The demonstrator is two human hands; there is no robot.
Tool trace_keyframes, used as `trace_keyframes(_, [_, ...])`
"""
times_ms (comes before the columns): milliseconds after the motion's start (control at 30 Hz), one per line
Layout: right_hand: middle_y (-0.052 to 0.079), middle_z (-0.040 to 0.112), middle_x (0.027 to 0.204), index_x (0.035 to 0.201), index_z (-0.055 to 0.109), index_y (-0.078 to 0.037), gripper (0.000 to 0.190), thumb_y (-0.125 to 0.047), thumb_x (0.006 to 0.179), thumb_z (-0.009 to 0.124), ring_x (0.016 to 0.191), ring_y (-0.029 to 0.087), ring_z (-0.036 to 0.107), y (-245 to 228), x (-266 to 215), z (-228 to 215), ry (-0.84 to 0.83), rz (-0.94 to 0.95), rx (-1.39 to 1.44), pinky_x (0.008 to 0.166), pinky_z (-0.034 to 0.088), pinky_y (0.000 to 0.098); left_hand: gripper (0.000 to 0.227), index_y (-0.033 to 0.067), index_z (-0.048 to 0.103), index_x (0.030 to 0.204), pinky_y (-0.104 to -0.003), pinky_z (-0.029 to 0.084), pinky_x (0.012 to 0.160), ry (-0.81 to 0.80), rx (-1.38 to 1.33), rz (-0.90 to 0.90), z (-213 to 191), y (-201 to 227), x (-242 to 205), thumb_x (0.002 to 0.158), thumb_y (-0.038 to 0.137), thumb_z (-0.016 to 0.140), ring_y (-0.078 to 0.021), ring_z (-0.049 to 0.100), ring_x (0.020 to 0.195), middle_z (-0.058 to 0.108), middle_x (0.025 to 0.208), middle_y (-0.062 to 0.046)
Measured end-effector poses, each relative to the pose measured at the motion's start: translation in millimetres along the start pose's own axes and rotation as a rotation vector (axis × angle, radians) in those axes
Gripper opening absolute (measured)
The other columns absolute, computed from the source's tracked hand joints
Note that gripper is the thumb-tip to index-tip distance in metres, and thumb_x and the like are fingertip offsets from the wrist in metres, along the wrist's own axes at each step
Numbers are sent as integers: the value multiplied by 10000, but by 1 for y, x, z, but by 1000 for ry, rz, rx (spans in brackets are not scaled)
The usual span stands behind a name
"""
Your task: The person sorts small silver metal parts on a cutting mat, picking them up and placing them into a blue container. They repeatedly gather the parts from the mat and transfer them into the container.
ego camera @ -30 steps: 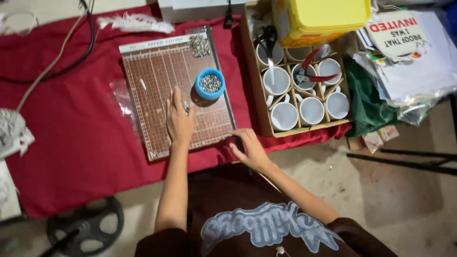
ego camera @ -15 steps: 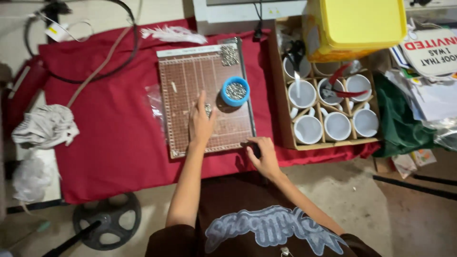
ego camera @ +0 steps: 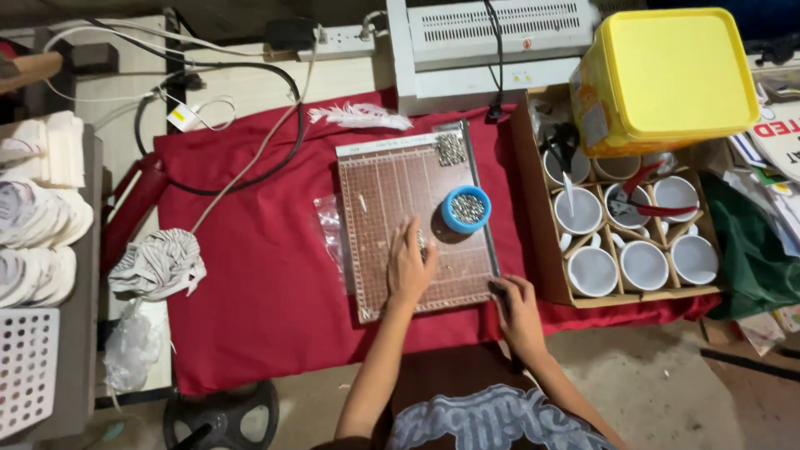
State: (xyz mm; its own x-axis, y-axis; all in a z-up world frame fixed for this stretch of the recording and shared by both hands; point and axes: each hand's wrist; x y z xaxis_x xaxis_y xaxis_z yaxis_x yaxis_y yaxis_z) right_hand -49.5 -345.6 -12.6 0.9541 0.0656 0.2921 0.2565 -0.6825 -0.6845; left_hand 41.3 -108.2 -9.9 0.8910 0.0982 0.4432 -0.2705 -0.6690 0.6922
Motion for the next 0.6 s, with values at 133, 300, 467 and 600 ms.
trace_keyframes(133, [193, 557, 1284, 1261, 635, -87, 330, -101, 933, 671, 1153, 379, 609, -7, -1, -4, -2, 72, -32, 962, 520, 426, 593, -2, 449, 1477, -543, 377, 1185, -5, -16, 34, -3, 0, -5, 958, 227, 622, -473, 518, 1360, 555, 1436, -301])
trace_keyframes(300, [183, 600, 1188, 1240, 625, -47, 359, -121, 898, 701, 1082, 348, 632, 1, 1, -1, 28, 53, -57, 897, 530, 404, 484, 49, 481, 1495, -470, 479, 1137, -28, -254, -119, 3, -15, -12, 1050, 234, 525, -382, 597, 1350, 613, 1450, -219])
trace_keyframes(467, [159, 676, 1082, 1206, 645, -38, 279, -107, 945, 713, 954, 316, 696, -27, 54, -11, 169, 53, 15, 850, 553, 372, 671, 41, 402, 1554, -474, 376, 1224, -136, -104, -58, -8, -21, -6, 990, 345, 602, -348, 469, 1468, 499, 1573, -202])
trace_keyframes(600, [122, 711, 1069, 1134, 706, -72, 196, -90, 943, 747, 968, 299, 684, -51, 114, -17, 214, -91, -6, 861, 544, 383, 1149, -27, 257, 1532, -513, 157, 1215, -317, 194, 21, -42, -5, 5, 729, 612, 772, -338, 266, 1492, 327, 1600, -237])
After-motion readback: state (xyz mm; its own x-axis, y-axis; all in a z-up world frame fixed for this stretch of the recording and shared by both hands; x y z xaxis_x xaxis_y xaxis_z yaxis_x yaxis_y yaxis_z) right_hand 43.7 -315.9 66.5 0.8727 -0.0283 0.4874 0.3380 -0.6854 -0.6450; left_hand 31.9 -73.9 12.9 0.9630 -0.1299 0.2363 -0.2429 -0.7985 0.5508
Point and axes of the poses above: each hand's wrist, its own x-axis towards the middle knuckle, its own z-axis out of the palm, y = z × x
